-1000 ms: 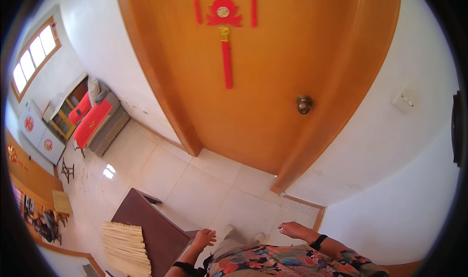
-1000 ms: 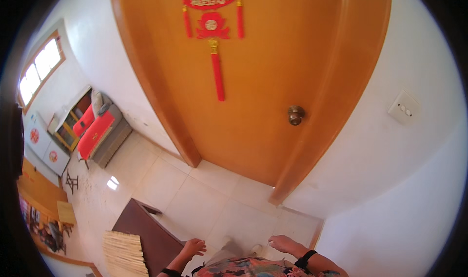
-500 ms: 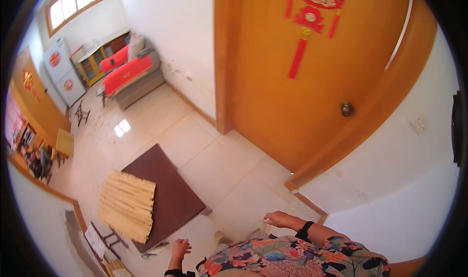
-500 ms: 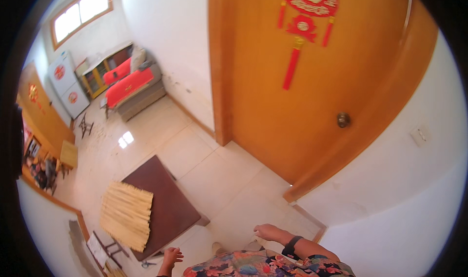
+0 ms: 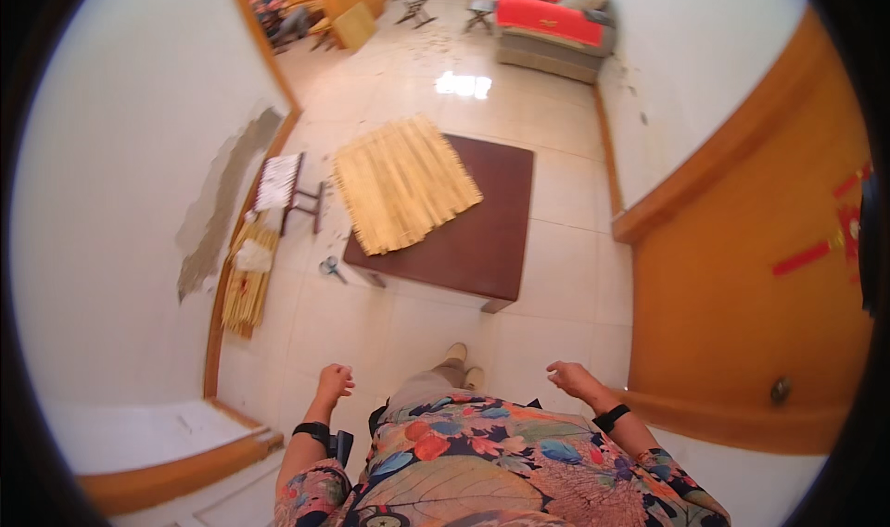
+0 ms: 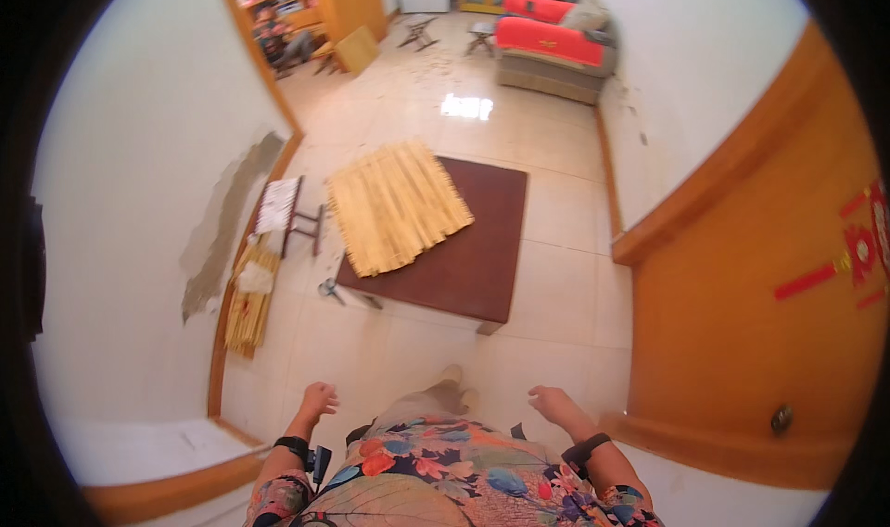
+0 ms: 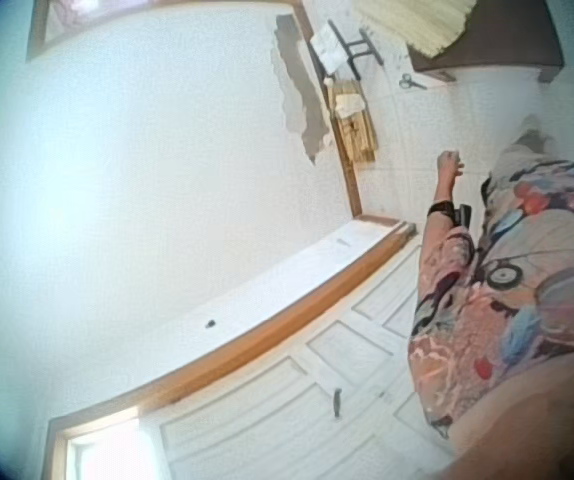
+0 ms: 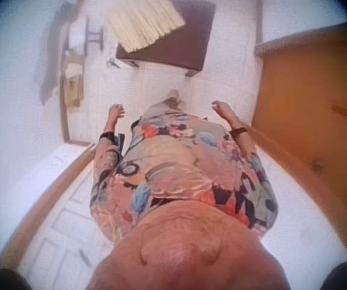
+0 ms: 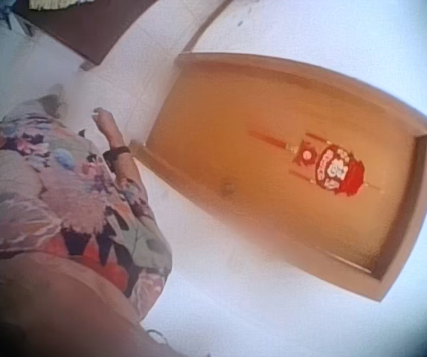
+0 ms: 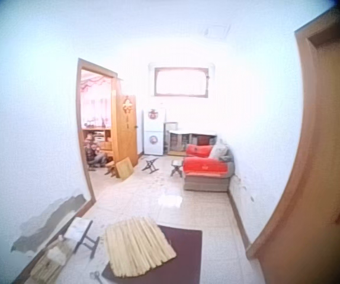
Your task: The person weaves a bamboo mat by threading a string through bamboo sticks, periodically moving to a door to turn a lock, and then returning to the workspace to continue the weaving process.
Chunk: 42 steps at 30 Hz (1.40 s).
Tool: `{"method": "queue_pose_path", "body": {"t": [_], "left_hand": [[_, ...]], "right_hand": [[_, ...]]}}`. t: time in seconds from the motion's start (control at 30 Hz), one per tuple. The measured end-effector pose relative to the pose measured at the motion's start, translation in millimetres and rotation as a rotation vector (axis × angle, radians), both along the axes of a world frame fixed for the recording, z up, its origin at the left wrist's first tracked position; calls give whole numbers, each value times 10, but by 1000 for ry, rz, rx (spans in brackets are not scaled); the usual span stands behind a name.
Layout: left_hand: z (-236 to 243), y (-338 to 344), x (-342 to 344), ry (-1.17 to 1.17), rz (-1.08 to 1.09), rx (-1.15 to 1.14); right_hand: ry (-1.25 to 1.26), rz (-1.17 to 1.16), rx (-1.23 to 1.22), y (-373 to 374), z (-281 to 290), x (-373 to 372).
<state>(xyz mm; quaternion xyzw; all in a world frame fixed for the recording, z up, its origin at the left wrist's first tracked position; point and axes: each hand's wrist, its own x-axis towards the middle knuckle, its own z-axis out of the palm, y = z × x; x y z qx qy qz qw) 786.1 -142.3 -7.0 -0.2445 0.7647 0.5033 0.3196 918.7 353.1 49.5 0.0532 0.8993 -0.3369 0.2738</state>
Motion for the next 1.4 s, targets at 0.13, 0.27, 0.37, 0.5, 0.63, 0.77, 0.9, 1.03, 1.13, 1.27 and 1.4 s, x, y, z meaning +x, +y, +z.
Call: {"method": "queue_pose_path", "body": {"t": [0.13, 0.27, 0.37, 0.5, 0.63, 0.77, 0.9, 1.03, 1.13, 1.27, 1.4], "left_hand": [[132, -159, 411, -104, 21, -26], [383, -252, 296, 47, 158, 69], [749, -444, -38, 308, 239, 185], [1715, -779, -674, 678, 205, 289], [2836, -1277, -949, 1005, 132, 341], [3593, -1702, -944, 1223, 99, 506], [3719, -2275, -1107, 1370, -164, 230], [3961, -2651, -1071, 1405, -419, 143], [3840, -2766, -1098, 1384, -547, 186], [3782, -2851, -1191, 1345, -636, 229], [3626, -2952, -1601, 1318, -678, 316]], "right_hand": [[-51, 22, 27, -213, 110, -402], [60, -103, -119, -345, 471, -971], [235, -137, -322, -844, 1499, -1649], [770, 91, -657, -1742, 2849, -2234], [1135, 371, -827, -2692, 3830, -2380], [1215, 489, -862, -3293, 4104, -2495], [1106, 463, -880, -3762, 3792, -2784], [984, 376, -864, -4016, 3617, -2824], [846, 265, -813, -4137, 3245, -2945], [619, 121, -719, -4200, 2713, -3118], [397, -30, -548, -4170, 2140, -3203]]}}
